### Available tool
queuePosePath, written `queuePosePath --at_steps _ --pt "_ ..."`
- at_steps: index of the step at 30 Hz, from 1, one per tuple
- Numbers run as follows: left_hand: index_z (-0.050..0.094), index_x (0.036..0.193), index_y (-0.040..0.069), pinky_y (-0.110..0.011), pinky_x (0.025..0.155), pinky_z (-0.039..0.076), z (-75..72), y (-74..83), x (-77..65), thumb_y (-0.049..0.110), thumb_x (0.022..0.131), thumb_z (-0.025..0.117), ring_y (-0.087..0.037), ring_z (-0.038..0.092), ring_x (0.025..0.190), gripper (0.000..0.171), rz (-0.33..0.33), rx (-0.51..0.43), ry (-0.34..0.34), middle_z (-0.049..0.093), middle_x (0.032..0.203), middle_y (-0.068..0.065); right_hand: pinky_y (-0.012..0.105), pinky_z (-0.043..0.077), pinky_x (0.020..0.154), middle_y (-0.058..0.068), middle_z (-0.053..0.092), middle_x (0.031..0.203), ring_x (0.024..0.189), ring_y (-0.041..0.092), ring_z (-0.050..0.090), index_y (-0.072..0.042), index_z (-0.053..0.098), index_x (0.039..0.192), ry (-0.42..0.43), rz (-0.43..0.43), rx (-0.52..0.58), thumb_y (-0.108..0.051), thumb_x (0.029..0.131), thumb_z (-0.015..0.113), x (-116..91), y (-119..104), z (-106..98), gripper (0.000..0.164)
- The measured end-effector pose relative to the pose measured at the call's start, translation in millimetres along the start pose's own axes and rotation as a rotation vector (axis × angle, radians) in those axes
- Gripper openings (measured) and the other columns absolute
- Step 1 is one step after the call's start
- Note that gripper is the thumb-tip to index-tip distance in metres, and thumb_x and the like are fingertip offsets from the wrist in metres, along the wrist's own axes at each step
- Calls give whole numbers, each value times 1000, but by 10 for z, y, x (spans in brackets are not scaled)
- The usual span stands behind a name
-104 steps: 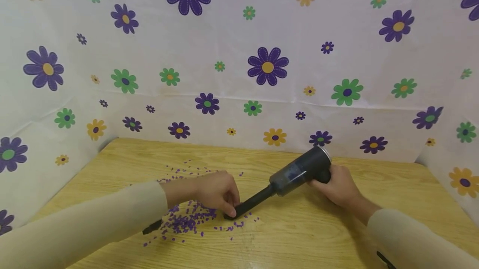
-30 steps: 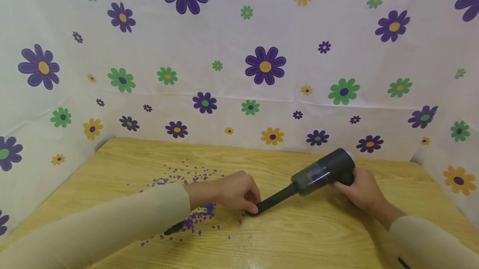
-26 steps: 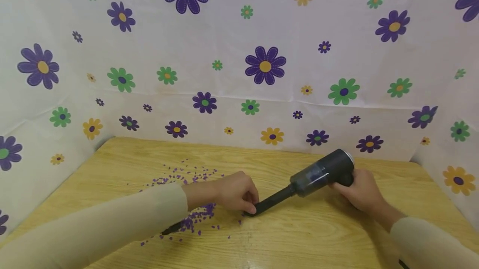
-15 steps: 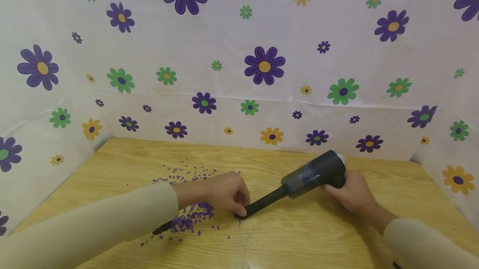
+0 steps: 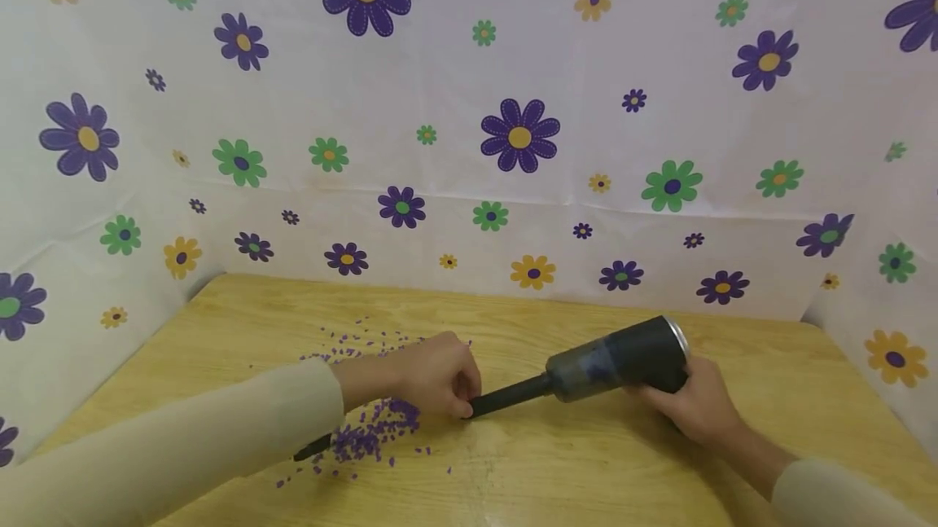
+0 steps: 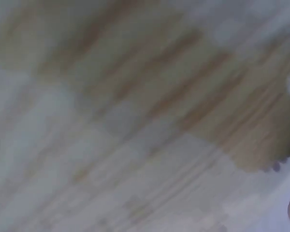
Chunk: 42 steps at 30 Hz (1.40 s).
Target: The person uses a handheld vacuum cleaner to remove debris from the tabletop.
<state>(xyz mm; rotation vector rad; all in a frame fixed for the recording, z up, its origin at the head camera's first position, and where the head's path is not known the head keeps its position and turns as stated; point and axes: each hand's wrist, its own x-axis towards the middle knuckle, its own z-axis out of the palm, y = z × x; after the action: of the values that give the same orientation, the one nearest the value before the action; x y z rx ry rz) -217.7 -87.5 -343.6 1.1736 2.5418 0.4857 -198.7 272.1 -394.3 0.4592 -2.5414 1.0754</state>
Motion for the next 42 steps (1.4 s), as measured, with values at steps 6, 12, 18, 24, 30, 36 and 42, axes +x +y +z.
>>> queuePosePath --at_steps 6,12,18,24,30,36,42 --pt "80 92 13 -22 77 57 -108 -110 52 12 89 74 -9 69 79 7 -47 228 95 77 88 3 19 46 76 -14 70 93 83 5 60 1 61 119 -179 179 173 -12 80 83 -11 -137 -71 46" --pt "79 100 13 -27 86 58 -146 -147 152 14 90 74 -15 70 95 12 -155 307 142 76 101 1 24 51 75 0 75 91 82 13 68 -5 57 114 -360 202 383 -8 86 76 -45 -206 -47 34" --pt "78 102 12 -28 85 59 -154 -175 235 11 91 73 -17 70 97 12 -202 351 115 76 103 0 35 53 52 -4 63 73 52 13 59 -3 52 104 -450 89 610 6 90 65 -139 -269 78 21" --pt "77 105 12 -30 92 56 -202 -254 283 12 90 73 -18 68 101 15 -246 393 123 75 106 -1 33 46 39 -8 58 65 42 12 52 8 52 95 -319 -46 619 15 87 61 -148 -390 228 14" --pt "78 103 12 -32 88 58 -215 -402 285 12 91 73 -17 71 94 13 -240 380 121 76 103 -2 32 48 42 -7 55 64 44 9 51 10 51 97 -287 49 513 7 87 66 -105 -457 328 19" --pt "77 107 14 -34 90 57 -254 -504 244 15 91 73 -19 72 96 17 -234 381 126 76 105 -2 33 48 41 -6 55 61 43 9 51 11 52 96 -270 67 504 7 86 67 -44 -470 403 18" --pt "76 110 13 -38 101 51 -323 -603 168 15 90 74 -23 67 106 21 -242 324 109 74 112 -3 32 48 41 -2 57 68 44 9 52 10 51 99 -270 41 501 7 85 68 27 -516 453 22"
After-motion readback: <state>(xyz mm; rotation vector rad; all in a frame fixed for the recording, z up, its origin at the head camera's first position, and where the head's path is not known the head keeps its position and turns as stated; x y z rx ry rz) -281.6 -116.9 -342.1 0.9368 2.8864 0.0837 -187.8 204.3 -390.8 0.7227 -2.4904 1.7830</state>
